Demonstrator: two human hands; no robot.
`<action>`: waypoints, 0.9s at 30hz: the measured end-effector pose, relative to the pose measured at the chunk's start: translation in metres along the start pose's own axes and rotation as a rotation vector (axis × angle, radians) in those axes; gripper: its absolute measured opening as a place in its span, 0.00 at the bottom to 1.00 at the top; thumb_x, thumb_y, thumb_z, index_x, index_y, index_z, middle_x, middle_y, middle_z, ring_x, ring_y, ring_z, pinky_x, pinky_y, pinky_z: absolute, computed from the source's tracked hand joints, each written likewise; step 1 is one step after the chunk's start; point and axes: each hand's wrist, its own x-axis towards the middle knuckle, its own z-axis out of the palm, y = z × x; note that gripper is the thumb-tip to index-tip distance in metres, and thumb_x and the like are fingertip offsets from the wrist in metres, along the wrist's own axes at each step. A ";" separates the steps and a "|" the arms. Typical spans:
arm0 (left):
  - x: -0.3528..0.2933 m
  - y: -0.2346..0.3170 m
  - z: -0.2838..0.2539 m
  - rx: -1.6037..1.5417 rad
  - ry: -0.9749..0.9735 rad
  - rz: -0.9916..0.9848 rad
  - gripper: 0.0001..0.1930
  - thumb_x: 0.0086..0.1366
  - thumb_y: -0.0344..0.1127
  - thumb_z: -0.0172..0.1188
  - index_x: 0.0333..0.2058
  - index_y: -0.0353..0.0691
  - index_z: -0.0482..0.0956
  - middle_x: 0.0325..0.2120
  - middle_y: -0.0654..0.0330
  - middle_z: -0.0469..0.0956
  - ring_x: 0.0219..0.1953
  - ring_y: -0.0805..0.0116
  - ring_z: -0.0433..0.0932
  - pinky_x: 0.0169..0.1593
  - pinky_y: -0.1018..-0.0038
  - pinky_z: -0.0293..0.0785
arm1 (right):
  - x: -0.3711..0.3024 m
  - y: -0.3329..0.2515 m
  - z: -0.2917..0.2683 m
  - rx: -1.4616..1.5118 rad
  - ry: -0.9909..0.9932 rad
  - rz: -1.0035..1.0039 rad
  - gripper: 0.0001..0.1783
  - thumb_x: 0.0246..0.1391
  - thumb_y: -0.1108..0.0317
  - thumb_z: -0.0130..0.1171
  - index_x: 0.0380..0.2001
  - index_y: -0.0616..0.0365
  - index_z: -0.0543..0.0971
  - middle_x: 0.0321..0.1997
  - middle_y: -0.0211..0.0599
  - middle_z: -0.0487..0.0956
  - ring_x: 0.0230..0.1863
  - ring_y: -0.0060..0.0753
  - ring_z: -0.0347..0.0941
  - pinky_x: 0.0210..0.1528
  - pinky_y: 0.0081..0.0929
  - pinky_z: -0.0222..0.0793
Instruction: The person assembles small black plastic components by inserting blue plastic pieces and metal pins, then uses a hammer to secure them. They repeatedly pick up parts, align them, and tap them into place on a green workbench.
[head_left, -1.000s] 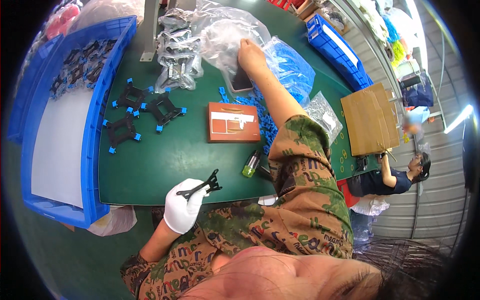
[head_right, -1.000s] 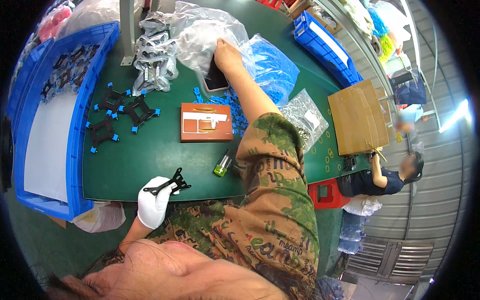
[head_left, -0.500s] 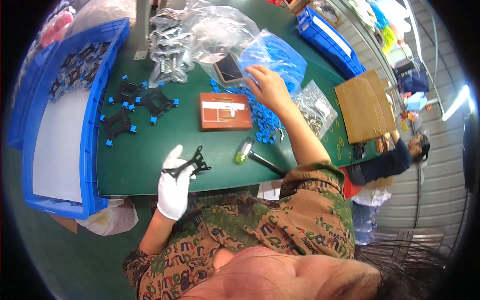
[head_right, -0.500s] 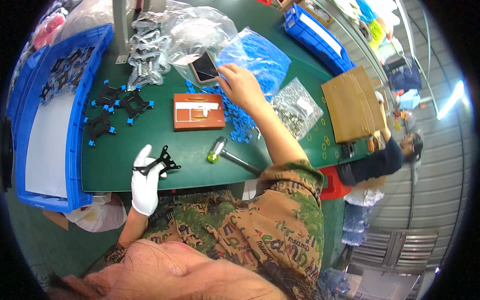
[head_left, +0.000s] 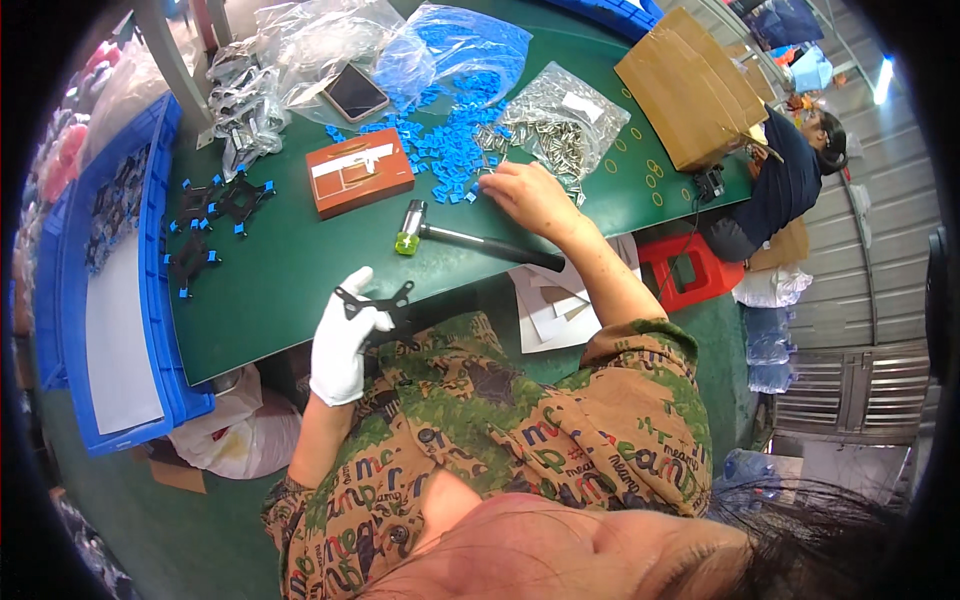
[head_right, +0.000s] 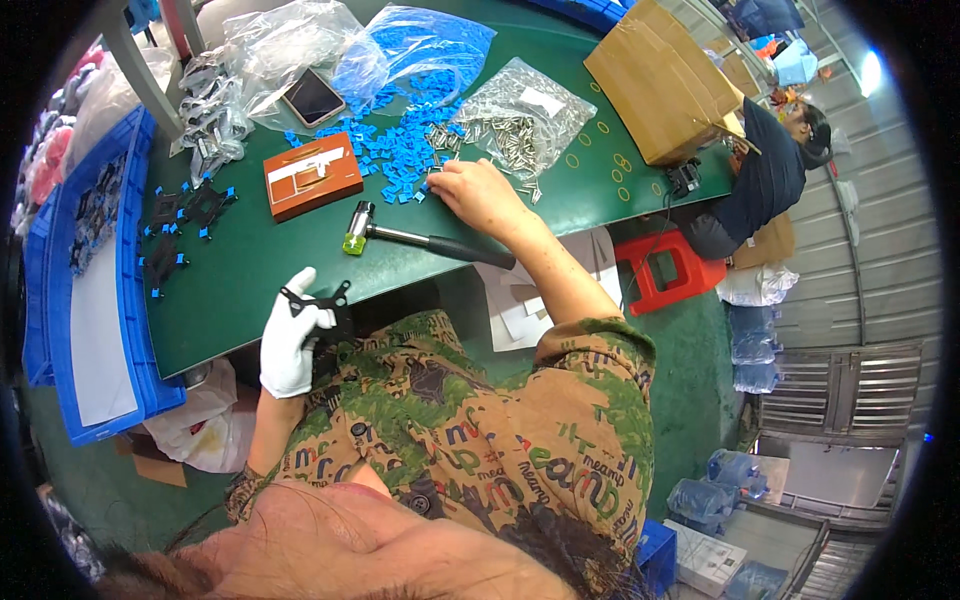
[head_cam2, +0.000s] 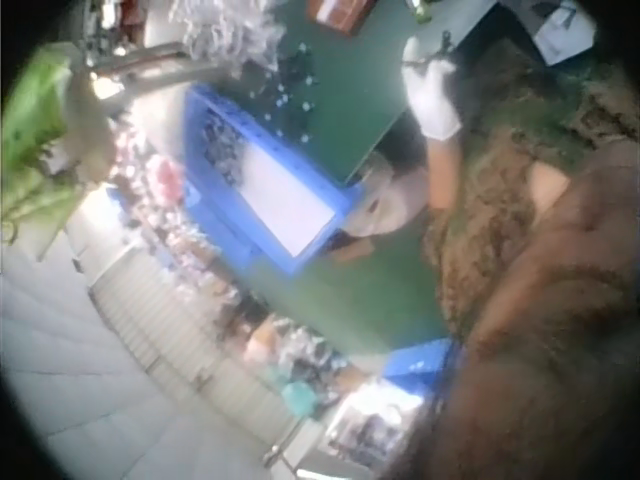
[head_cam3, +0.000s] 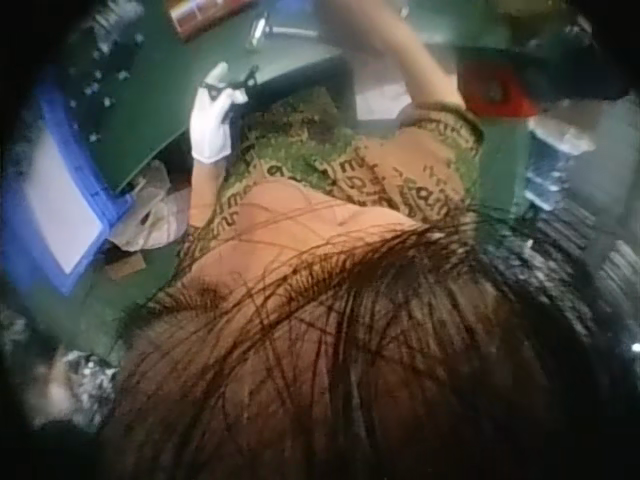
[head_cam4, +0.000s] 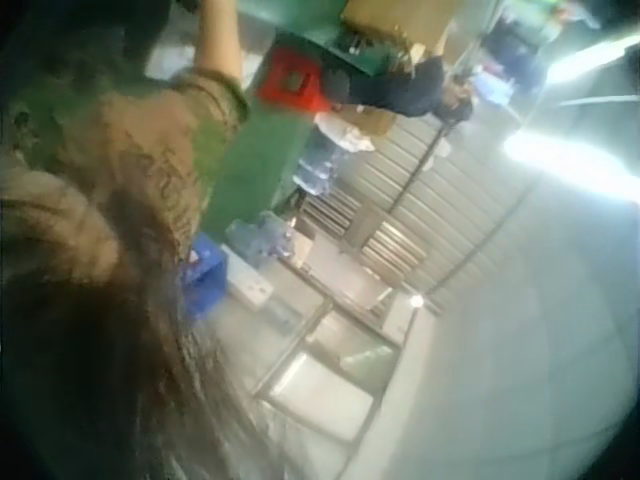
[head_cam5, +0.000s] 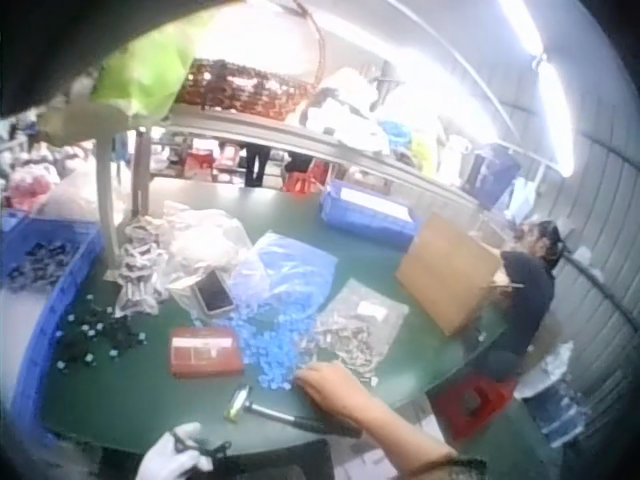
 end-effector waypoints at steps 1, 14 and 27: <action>-0.004 -0.003 0.005 -0.011 -0.001 -0.030 0.30 0.69 0.28 0.55 0.69 0.27 0.61 0.33 0.64 0.76 0.36 0.76 0.76 0.46 0.79 0.73 | 0.000 0.003 0.001 -0.031 0.022 0.017 0.10 0.62 0.65 0.61 0.45 0.49 0.84 0.37 0.36 0.80 0.42 0.44 0.78 0.46 0.42 0.71; -0.013 -0.019 0.008 0.059 -0.108 -0.086 0.27 0.68 0.28 0.53 0.65 0.24 0.67 0.30 0.64 0.74 0.34 0.75 0.74 0.45 0.76 0.74 | -0.003 0.035 0.017 0.022 0.014 -0.069 0.09 0.63 0.65 0.61 0.44 0.46 0.85 0.39 0.34 0.78 0.44 0.43 0.77 0.48 0.42 0.70; -0.012 -0.014 0.017 0.359 0.041 -0.150 0.19 0.75 0.30 0.52 0.62 0.33 0.74 0.29 0.66 0.77 0.32 0.79 0.73 0.43 0.79 0.72 | -0.016 -0.027 0.001 0.601 0.166 0.191 0.05 0.60 0.73 0.62 0.39 0.60 0.82 0.35 0.32 0.79 0.35 0.28 0.76 0.40 0.26 0.72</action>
